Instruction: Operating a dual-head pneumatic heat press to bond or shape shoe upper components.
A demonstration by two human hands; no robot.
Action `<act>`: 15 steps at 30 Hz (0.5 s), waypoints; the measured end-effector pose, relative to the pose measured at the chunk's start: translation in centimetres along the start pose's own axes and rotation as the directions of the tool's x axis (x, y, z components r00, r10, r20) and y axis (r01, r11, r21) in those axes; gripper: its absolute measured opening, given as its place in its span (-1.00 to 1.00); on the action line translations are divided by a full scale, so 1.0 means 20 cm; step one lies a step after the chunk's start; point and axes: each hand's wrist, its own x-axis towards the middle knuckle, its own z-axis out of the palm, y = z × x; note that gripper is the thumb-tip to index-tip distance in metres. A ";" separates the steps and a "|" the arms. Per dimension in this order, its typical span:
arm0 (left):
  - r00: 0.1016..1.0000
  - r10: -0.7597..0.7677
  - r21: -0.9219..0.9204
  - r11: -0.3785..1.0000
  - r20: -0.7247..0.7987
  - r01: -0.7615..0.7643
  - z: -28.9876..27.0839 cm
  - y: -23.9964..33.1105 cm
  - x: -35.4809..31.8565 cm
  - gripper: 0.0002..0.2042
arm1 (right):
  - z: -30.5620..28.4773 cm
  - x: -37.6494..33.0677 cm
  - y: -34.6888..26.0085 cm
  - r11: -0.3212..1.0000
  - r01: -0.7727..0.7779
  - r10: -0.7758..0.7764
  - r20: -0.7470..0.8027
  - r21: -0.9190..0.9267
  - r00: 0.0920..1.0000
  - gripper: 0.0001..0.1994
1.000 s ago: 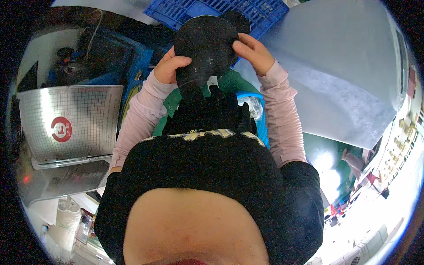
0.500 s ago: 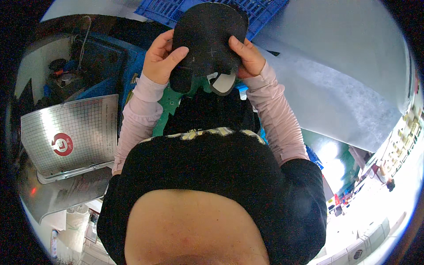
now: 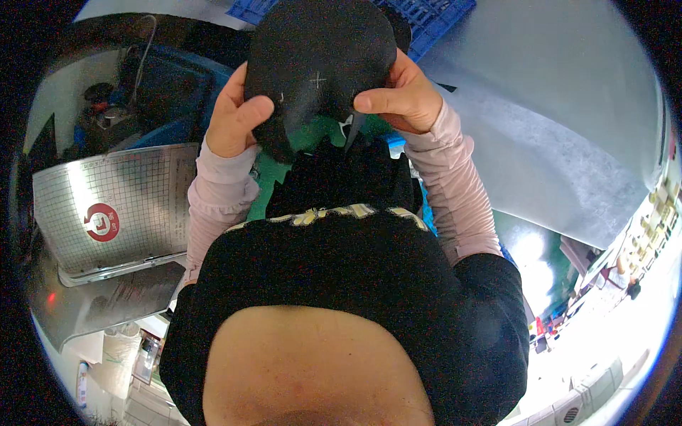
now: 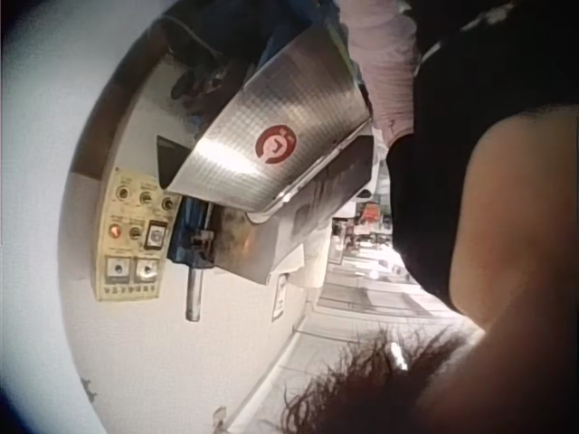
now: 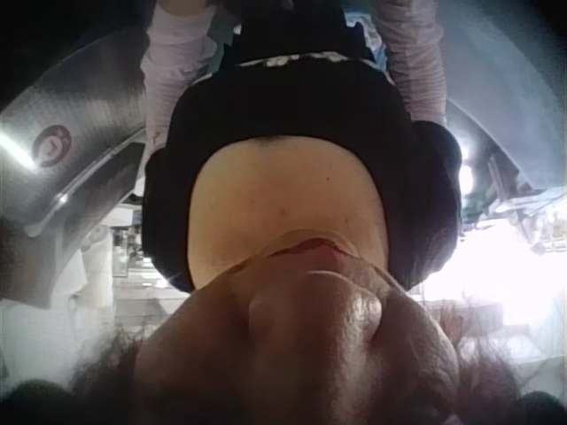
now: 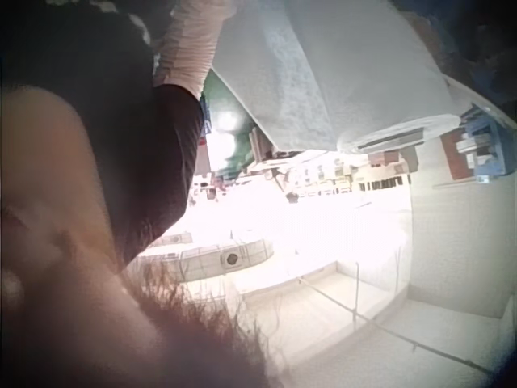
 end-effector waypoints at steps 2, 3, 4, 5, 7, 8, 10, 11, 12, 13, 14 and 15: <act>0.999 0.013 0.052 0.999 0.049 -0.015 0.00 0.01 -0.03 -0.52 | 0.03 0.01 0.00 0.999 0.031 -0.032 0.042 0.022 0.999 -0.34; 0.999 0.019 0.053 0.998 0.044 -0.022 0.00 0.02 -0.05 -0.52 | 0.04 0.02 -0.01 0.999 0.037 -0.036 0.056 -0.010 0.998 -0.33; 0.998 0.031 0.015 0.999 0.050 -0.032 0.01 0.04 -0.07 -0.52 | 0.04 0.02 -0.01 0.998 0.043 -0.040 0.071 -0.042 0.997 -0.32; 0.998 0.044 -0.023 0.999 0.055 -0.043 0.02 0.05 -0.10 -0.52 | 0.05 0.03 -0.02 0.998 0.041 -0.037 0.079 -0.044 0.996 -0.32; 0.997 0.071 -0.038 0.997 0.034 -0.070 0.02 0.07 -0.15 -0.51 | 0.09 0.05 -0.04 0.991 0.084 -0.065 0.170 -0.106 0.983 -0.34; 0.996 0.091 -0.055 0.994 0.018 -0.090 0.03 0.08 -0.18 -0.51 | 0.10 0.06 -0.04 0.991 0.082 -0.062 0.179 -0.107 0.982 -0.34; 0.998 0.057 -0.084 0.995 0.020 -0.055 0.03 0.12 -0.22 -0.51 | 0.12 0.07 -0.04 0.976 0.118 -0.083 0.189 -0.183 0.978 -0.34; 0.999 0.017 -0.117 0.993 0.031 -0.013 0.03 0.13 -0.23 -0.51 | 0.12 0.08 -0.05 0.977 0.117 -0.081 0.197 -0.181 0.977 -0.34; 0.999 0.024 -0.116 0.993 0.027 -0.021 0.02 0.13 -0.25 -0.51 | 0.13 0.09 -0.05 0.975 0.120 -0.080 0.208 -0.189 0.975 -0.34; 0.999 0.048 -0.121 0.992 0.022 -0.045 0.02 0.13 -0.26 -0.51 | 0.14 0.09 -0.05 0.973 0.123 -0.079 0.219 -0.196 0.972 -0.34; 0.997 0.072 -0.125 0.990 0.017 -0.069 0.02 0.13 -0.27 -0.50 | 0.16 0.10 -0.04 0.973 0.123 -0.077 0.226 -0.197 0.971 -0.34; 0.997 0.079 -0.124 0.989 0.012 -0.077 0.02 0.14 -0.29 -0.50 | 0.17 0.10 -0.04 0.976 0.139 -0.093 0.255 -0.167 0.962 -0.34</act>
